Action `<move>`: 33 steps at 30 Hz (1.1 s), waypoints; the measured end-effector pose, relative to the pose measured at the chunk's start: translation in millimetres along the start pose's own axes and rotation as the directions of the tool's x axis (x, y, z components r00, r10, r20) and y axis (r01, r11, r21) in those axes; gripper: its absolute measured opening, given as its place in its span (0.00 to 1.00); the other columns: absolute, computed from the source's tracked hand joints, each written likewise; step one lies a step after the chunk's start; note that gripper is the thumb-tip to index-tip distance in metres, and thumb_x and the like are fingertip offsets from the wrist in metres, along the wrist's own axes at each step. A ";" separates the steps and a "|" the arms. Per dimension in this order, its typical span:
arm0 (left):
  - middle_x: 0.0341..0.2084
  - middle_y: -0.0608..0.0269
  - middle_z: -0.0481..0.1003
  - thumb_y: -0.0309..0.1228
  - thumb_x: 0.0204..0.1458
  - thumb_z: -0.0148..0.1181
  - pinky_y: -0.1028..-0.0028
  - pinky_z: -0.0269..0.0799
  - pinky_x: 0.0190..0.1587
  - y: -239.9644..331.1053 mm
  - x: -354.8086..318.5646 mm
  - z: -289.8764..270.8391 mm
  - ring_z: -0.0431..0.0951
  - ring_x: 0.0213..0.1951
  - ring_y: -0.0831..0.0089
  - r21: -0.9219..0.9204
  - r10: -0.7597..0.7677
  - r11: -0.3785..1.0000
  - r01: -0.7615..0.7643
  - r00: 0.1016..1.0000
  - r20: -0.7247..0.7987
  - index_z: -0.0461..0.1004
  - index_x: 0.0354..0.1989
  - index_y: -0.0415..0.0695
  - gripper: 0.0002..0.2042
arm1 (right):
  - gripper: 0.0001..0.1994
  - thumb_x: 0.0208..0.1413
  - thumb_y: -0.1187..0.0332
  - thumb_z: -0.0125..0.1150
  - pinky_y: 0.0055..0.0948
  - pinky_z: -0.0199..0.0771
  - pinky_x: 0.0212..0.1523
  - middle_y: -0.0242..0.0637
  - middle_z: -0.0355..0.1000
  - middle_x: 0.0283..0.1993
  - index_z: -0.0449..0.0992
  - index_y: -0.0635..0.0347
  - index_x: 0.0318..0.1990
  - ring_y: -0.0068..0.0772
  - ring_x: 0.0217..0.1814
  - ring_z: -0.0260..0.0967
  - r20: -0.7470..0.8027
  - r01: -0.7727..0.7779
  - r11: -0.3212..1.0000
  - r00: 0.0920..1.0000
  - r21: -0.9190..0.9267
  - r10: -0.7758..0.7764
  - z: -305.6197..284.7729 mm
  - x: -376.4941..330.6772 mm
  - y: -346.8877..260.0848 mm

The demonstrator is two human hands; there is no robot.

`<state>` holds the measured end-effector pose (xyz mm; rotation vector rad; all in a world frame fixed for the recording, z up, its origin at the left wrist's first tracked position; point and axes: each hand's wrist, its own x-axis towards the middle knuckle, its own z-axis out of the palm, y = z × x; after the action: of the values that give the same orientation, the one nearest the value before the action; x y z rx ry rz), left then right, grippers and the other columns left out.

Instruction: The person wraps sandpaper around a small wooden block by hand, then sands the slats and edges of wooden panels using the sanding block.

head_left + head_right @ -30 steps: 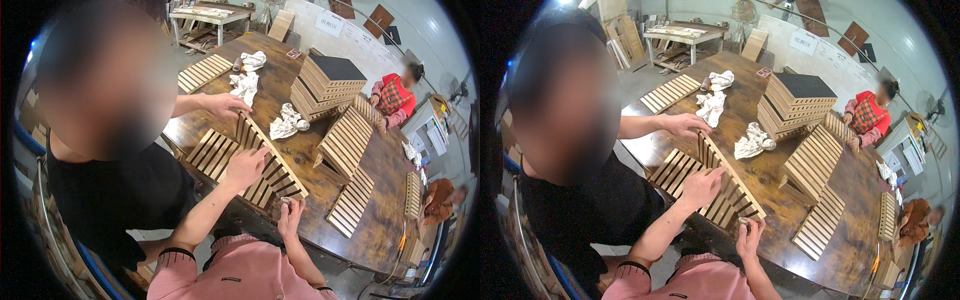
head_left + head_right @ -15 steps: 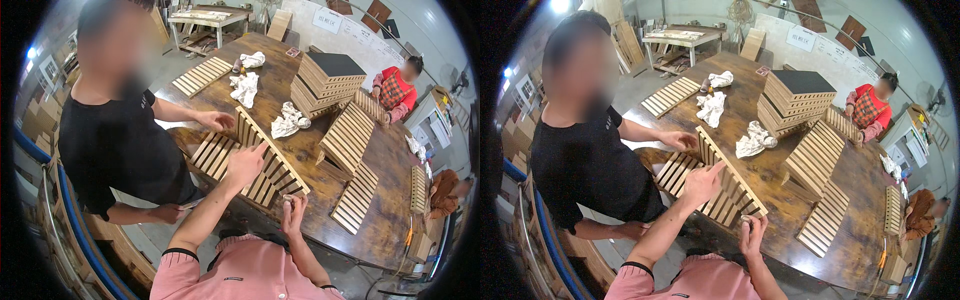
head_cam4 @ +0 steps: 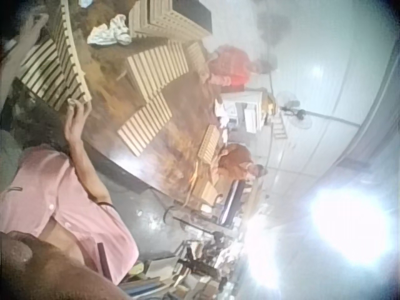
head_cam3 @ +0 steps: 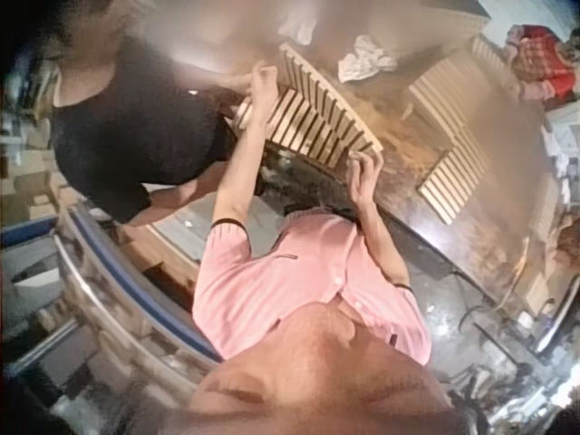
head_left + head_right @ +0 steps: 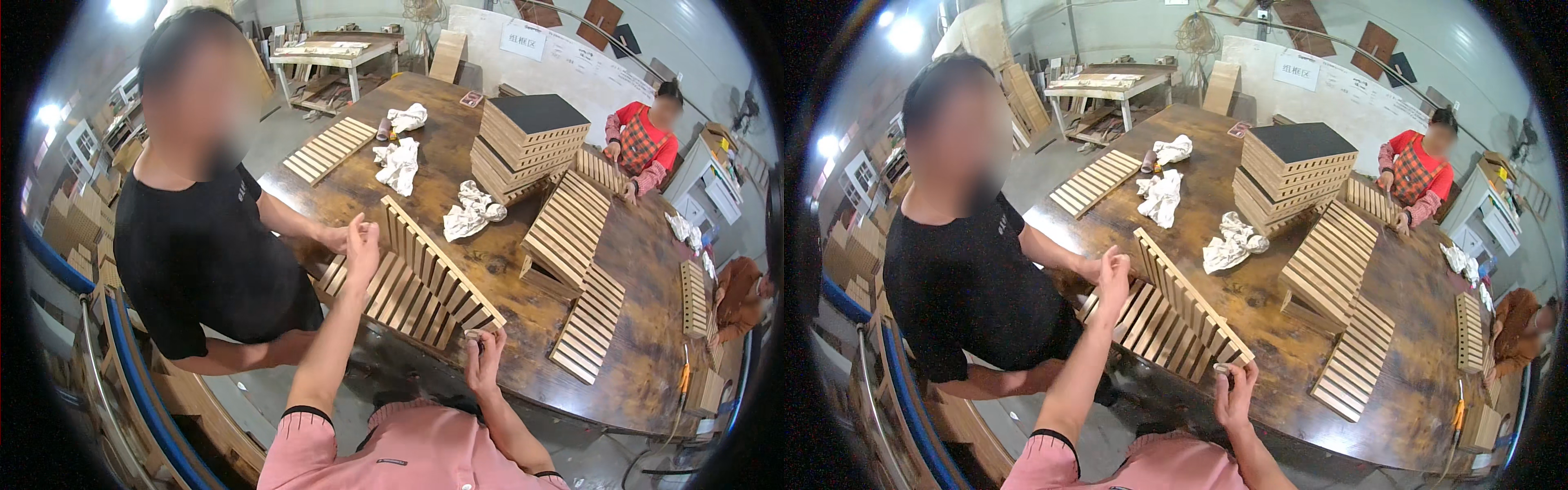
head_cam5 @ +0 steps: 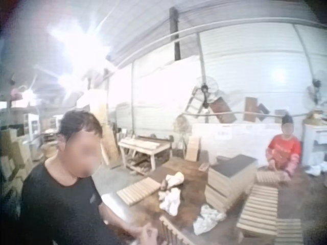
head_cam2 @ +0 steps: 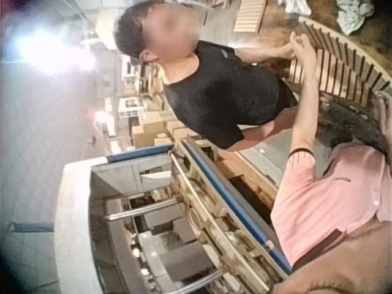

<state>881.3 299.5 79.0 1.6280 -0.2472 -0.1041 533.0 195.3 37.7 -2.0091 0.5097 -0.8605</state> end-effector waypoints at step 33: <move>0.29 0.61 0.75 0.34 0.60 0.67 0.71 0.71 0.34 13.3 -314.1 282.0 0.75 0.31 0.74 0.294 -0.276 0.954 0.062 0.574 0.771 0.72 0.54 0.34 0.20 | 0.16 0.70 0.66 0.54 0.29 0.72 0.54 0.37 0.78 0.49 0.75 0.66 0.58 0.28 0.50 0.73 -0.483 -0.630 0.580 0.345 0.517 0.805 -448.9 -82.3 104.1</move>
<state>513.8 94.1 45.3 1.7426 -0.8355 -1.0357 144.2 -59.8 91.7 -0.9225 1.5267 -0.9710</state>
